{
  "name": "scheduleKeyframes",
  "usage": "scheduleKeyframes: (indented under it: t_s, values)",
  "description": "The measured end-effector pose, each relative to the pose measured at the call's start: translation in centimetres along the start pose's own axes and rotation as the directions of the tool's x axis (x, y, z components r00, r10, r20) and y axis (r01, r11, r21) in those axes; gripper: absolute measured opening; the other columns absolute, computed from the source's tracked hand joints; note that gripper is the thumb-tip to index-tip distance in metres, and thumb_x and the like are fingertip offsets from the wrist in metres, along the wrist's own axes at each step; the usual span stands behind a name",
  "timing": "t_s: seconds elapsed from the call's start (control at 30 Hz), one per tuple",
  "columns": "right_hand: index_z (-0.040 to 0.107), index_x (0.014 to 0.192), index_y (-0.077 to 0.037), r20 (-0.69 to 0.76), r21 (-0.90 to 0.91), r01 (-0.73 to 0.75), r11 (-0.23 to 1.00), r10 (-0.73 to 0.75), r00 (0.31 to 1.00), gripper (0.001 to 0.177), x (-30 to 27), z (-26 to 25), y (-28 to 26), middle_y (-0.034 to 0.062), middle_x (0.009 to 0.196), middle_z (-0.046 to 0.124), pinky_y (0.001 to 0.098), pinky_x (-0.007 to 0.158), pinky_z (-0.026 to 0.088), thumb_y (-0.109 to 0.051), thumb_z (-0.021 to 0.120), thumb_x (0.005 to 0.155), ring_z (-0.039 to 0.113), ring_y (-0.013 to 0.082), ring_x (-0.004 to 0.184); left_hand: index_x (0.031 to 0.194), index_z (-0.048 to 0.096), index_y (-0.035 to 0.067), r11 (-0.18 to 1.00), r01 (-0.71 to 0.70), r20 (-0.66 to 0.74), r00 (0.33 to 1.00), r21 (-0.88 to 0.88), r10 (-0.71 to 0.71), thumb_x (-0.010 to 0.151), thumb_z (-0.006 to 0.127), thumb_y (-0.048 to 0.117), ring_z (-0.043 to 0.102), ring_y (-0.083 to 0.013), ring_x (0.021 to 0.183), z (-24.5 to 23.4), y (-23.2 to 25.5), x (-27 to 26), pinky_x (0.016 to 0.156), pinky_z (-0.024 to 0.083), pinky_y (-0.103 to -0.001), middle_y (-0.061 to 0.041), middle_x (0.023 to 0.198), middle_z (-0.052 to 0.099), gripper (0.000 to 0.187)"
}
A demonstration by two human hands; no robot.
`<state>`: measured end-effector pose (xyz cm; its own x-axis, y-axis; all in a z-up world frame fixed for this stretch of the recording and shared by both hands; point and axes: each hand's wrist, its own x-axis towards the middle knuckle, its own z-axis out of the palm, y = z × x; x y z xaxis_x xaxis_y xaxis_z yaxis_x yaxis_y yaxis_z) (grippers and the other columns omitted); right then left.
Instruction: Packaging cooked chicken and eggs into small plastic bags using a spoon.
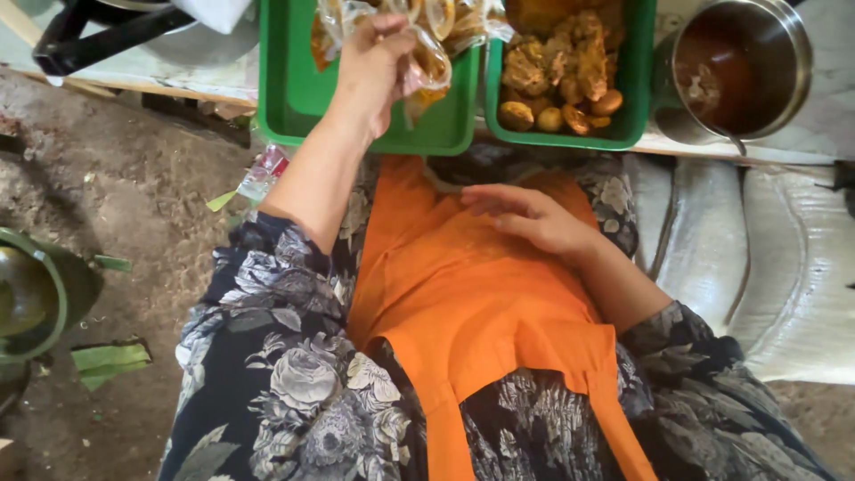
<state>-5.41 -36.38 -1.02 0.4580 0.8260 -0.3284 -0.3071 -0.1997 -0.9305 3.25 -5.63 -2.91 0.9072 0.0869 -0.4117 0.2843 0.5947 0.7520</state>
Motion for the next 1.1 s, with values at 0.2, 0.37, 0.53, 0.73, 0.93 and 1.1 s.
scheduleKeyframes:
  t_s: [0.2, 0.37, 0.53, 0.73, 0.93, 1.1]
  values:
    - [0.048, 0.152, -0.004, -0.024, -0.007, 0.061, 0.998, -0.061, 0.998, 0.056, -1.6, -0.7, 1.1, 0.0104, 0.147, 0.059, 0.0372, 0.115, 0.042, -0.008, 0.058, 0.097, 0.055, 0.0212, 0.134, 0.118, 0.057, 0.0, 0.861, -0.442, 0.116, 0.897, 0.251, 0.427, 0.095, 0.066, -0.005, 0.065, -0.0131, 0.076, 1.7, -4.8, 4.8, 0.063, 0.053, -0.03, -0.007, 0.097, 0.069, 0.025]
    - [0.047, 0.152, -0.005, -0.063, -0.025, 0.03, 0.999, -0.031, 0.998, 0.059, -2.4, -1.3, 1.5, 0.0103, 0.147, 0.059, 0.0372, 0.113, 0.044, -0.003, 0.055, 0.094, 0.057, 0.0214, 0.132, 0.127, 0.053, 0.003, 0.857, -0.399, 0.147, 0.917, 0.327, 0.371, 0.094, 0.06, -0.002, 0.058, -0.0125, 0.068, 5.1, -6.3, 5.6, 0.056, 0.048, -0.027, -0.006, 0.092, 0.064, 0.034]
    - [0.047, 0.152, -0.004, -0.061, 0.014, 0.062, 0.998, -0.061, 0.996, 0.058, -2.8, -1.9, 2.3, 0.0107, 0.146, 0.059, 0.037, 0.113, 0.044, -0.002, 0.056, 0.094, 0.057, 0.0215, 0.132, 0.136, 0.054, 0.002, 0.745, -0.587, 0.278, 0.808, 0.317, 0.519, 0.103, 0.061, -0.001, 0.059, -0.0129, 0.082, 3.7, -9.7, 8.2, 0.072, 0.051, -0.028, -0.005, 0.102, 0.063, 0.034]
    - [0.048, 0.151, -0.004, -0.072, 0.0, 0.043, 0.999, -0.042, 0.997, 0.058, -2.6, -1.7, 2.0, 0.01, 0.144, 0.06, 0.0362, 0.112, 0.044, -0.002, 0.055, 0.093, 0.058, 0.0206, 0.13, 0.138, 0.05, 0.005, 0.893, -0.344, 0.082, 0.939, 0.291, 0.335, 0.099, 0.052, 0.013, 0.058, -0.0133, 0.07, 4.1, -8.2, 5.6, 0.062, 0.051, -0.029, -0.004, 0.094, 0.062, 0.04]
    - [0.047, 0.152, -0.005, -0.037, -0.084, 0.002, 0.997, -0.005, 0.999, 0.056, -3.1, -1.4, 2.1, 0.011, 0.149, 0.057, 0.0386, 0.116, 0.039, -0.011, 0.056, 0.097, 0.052, 0.0235, 0.138, 0.128, 0.054, 0.002, 0.681, -0.554, -0.027, 0.766, 0.479, 0.642, 0.107, 0.06, 0.017, 0.058, -0.0189, 0.096, 1.9, -9.9, 6.4, 0.087, 0.051, -0.033, -0.007, 0.107, 0.059, 0.026]
    - [0.045, 0.153, -0.006, 0.262, -0.445, 0.133, 0.886, -0.013, 0.965, 0.056, -2.9, 0.5, -1.4, 0.0156, 0.163, 0.04, 0.0424, 0.124, 0.021, -0.024, 0.055, 0.101, 0.03, 0.0289, 0.154, 0.106, 0.058, 0.001, 0.333, -0.718, 0.066, 0.466, 0.61, 0.882, 0.107, 0.065, 0.009, 0.056, -0.0261, 0.1, -1.1, 1.8, -0.6, 0.094, 0.051, -0.038, -0.016, 0.104, 0.055, 0.011]
